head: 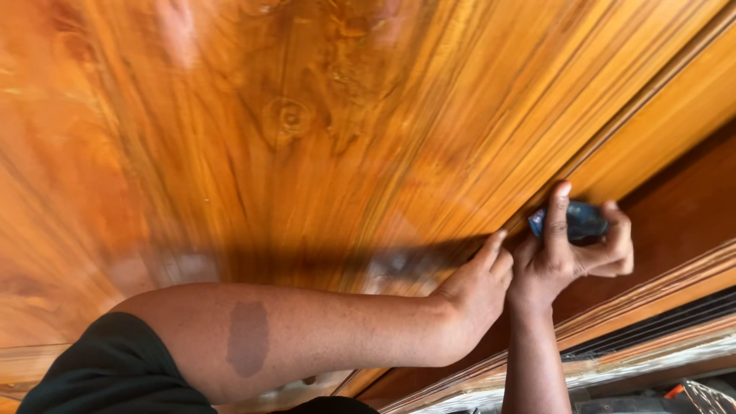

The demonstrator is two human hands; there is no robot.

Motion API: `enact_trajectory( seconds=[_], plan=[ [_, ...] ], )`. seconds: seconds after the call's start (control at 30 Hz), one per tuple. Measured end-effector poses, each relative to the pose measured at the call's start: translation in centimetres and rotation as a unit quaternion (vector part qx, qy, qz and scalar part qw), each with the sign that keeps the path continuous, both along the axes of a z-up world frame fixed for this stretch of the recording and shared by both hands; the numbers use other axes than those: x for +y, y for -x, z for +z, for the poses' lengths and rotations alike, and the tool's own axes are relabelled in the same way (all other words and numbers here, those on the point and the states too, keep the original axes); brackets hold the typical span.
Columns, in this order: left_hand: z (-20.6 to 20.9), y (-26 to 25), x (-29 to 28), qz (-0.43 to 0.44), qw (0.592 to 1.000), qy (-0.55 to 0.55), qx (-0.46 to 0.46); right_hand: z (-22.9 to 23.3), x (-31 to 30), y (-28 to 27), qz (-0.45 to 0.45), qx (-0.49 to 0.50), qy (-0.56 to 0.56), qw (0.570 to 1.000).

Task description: The person polishes the wood surface and hardware of a door using a cloth and a white liquid.

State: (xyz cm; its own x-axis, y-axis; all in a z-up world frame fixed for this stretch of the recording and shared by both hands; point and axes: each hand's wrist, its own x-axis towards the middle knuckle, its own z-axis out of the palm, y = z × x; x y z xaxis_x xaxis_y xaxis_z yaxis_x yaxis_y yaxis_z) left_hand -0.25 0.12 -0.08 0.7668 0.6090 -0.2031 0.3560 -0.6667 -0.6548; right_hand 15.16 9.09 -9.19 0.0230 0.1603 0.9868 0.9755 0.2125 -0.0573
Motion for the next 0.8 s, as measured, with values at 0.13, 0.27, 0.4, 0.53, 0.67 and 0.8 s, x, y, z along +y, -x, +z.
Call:
enact_trajectory(
  seconds=[0.13,0.27,0.4,0.53,0.67,0.8],
  plan=[
    [0.5,0.9,-0.1,0.004,0.997,-0.061,0.057,-0.7,-0.3,-0.1,-0.012,-0.006,-0.002,1.000],
    [1.5,1.5,-0.5,-0.004,0.996,-0.052,0.076,0.1,-0.1,-0.3,0.062,0.036,0.014,0.997],
    [1.4,2.0,-0.4,-0.004,0.996,-0.061,0.060,1.6,-0.5,1.4,0.202,0.222,-0.021,0.954],
    [0.4,1.9,0.1,-0.012,0.995,-0.055,0.078,0.5,-0.1,1.2,0.191,0.135,-0.115,0.966],
    [-1.5,1.0,1.2,-0.010,0.993,-0.118,-0.006,-3.7,-1.5,1.6,0.169,0.034,0.019,0.985],
    [-1.6,1.1,1.0,-0.012,0.991,-0.136,-0.009,-1.8,1.6,0.5,0.113,-0.030,0.067,0.991]
  ],
)
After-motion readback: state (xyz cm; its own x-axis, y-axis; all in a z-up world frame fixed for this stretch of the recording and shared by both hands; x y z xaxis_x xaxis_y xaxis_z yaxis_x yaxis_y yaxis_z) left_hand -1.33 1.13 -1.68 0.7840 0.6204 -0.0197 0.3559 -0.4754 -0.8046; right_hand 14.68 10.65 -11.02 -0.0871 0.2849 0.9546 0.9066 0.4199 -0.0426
